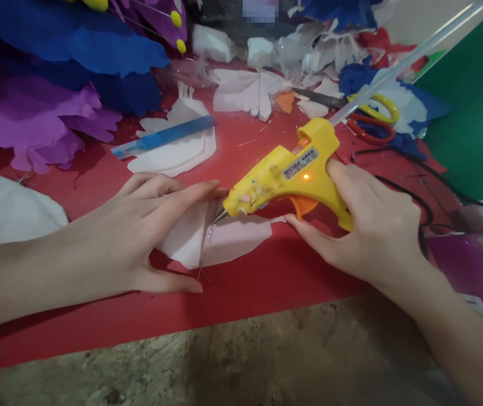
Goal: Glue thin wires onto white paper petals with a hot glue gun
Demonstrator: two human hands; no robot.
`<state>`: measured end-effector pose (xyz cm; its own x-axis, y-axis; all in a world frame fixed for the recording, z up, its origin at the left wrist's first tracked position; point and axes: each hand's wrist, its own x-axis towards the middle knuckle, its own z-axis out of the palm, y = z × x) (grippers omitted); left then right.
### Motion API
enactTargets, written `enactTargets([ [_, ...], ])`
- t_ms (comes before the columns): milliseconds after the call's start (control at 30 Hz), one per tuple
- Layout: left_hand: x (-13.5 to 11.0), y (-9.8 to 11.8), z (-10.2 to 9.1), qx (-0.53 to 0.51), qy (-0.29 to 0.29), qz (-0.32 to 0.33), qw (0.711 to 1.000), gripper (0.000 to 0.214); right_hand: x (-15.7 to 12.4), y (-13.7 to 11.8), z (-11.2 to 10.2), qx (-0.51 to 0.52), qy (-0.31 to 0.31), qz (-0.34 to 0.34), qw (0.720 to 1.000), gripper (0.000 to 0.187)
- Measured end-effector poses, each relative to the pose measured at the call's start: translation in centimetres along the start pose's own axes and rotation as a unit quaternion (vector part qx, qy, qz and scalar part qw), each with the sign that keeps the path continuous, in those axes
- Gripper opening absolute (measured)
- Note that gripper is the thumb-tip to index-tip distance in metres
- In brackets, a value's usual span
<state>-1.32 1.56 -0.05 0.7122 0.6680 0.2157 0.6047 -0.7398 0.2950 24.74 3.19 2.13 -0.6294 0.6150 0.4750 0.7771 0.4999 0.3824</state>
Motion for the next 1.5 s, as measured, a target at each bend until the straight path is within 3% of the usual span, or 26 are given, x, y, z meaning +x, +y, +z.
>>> enactTargets([
  [167, 0.1, 0.1, -0.3, -0.008, -0.03, -0.019, 0.999, 0.084, -0.3, -0.3, -0.1, 0.002, 0.033, -0.046, 0.998, 0.04],
  [367, 0.1, 0.0, -0.2, -0.011, -0.018, -0.013, 1.0, 0.084, 0.1, -0.2, 0.2, -0.034, 0.028, 0.007, 0.999, 0.042],
  [500, 0.0, 0.0, -0.2, 0.0, -0.011, -0.001, 1.0, 0.083, 0.3, -0.1, 0.3, -0.062, 0.05, 0.005, 0.997, 0.043],
  [967, 0.1, 0.2, -0.7, -0.026, -0.048, -0.04, 0.998, 0.087, -0.1, 0.3, 0.2, 0.0, 0.047, -0.036, 0.998, 0.05],
  [1133, 0.2, 0.3, -0.9, -0.034, -0.068, -0.068, 0.995, 0.09, 0.1, 1.3, 0.8, -0.007, 0.069, 0.044, 0.997, 0.062],
  [1267, 0.0, 0.2, -0.7, -0.035, -0.045, -0.047, 0.997, 0.095, 0.2, 2.1, 1.0, 0.029, 0.051, 0.142, 0.988, 0.076],
  [1367, -0.2, 0.0, -0.4, -0.039, -0.034, -0.043, 0.998, 0.097, 0.4, 2.6, 1.1, 0.052, -0.034, 0.257, 0.964, 0.085],
  [1500, -0.2, 0.0, -0.5, -0.028, -0.038, -0.038, 0.998, 0.097, 0.7, 3.5, 1.6, 0.055, -0.17, 0.373, 0.91, 0.06],
])
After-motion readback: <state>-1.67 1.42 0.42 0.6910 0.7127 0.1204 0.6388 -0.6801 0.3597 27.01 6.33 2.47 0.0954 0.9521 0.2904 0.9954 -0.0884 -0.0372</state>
